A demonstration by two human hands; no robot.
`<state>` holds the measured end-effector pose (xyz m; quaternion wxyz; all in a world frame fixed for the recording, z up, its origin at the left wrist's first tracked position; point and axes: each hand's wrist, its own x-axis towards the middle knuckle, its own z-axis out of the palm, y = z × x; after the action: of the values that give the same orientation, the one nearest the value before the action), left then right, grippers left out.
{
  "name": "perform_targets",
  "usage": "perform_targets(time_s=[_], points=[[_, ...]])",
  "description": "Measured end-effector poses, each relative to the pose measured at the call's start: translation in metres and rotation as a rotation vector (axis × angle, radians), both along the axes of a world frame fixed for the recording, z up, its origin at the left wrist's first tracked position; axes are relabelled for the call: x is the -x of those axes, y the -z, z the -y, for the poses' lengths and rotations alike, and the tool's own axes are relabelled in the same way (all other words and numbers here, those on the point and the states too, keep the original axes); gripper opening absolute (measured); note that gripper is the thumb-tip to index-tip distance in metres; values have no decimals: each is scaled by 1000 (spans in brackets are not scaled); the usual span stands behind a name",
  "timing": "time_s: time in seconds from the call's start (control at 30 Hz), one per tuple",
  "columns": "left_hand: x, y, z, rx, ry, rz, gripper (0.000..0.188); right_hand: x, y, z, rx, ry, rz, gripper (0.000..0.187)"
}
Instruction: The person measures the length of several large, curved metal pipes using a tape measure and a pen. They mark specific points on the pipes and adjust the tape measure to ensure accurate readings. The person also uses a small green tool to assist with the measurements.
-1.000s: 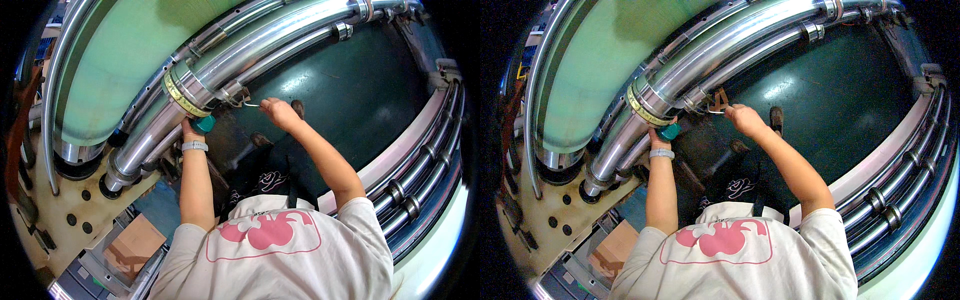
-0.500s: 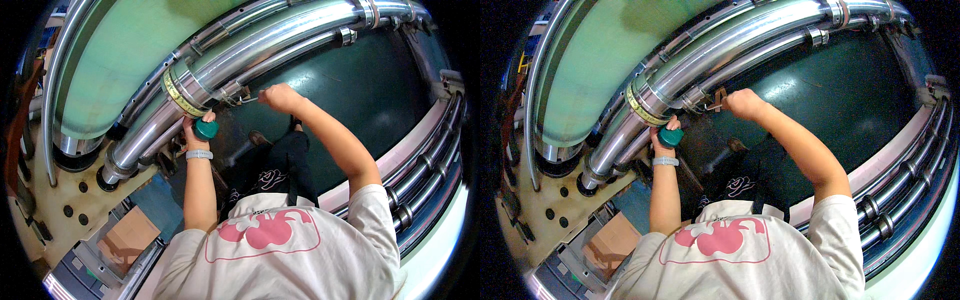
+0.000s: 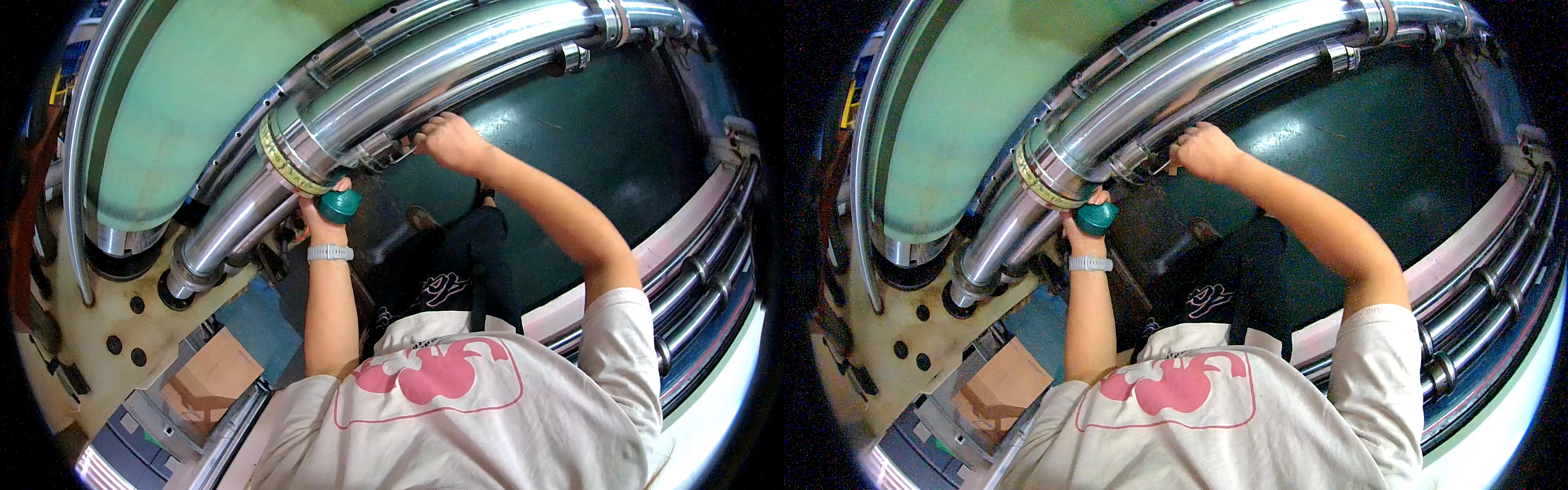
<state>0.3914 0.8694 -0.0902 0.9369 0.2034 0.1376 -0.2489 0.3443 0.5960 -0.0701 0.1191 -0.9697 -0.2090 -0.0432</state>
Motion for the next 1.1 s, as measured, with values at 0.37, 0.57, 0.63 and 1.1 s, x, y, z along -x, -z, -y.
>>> perform_targets(time_s=[0.37, 0.57, 0.63, 1.1], points=[[-9, 10, -17, -250, 33, 73, 45, 16, 20, -9, -193, 153, 136, 25], [-10, 25, -35, -245, -41, 34, 55, 14, 16, -21, -125, 154, 52, 27], [-19, 34, -28, -306, -51, 0, 60, 12, 7, -13, -114, 97, 102, 29], [27, -29, -10, -151, -19, -233, 20, -33, -210, -37, -292, 41, -65, 22]])
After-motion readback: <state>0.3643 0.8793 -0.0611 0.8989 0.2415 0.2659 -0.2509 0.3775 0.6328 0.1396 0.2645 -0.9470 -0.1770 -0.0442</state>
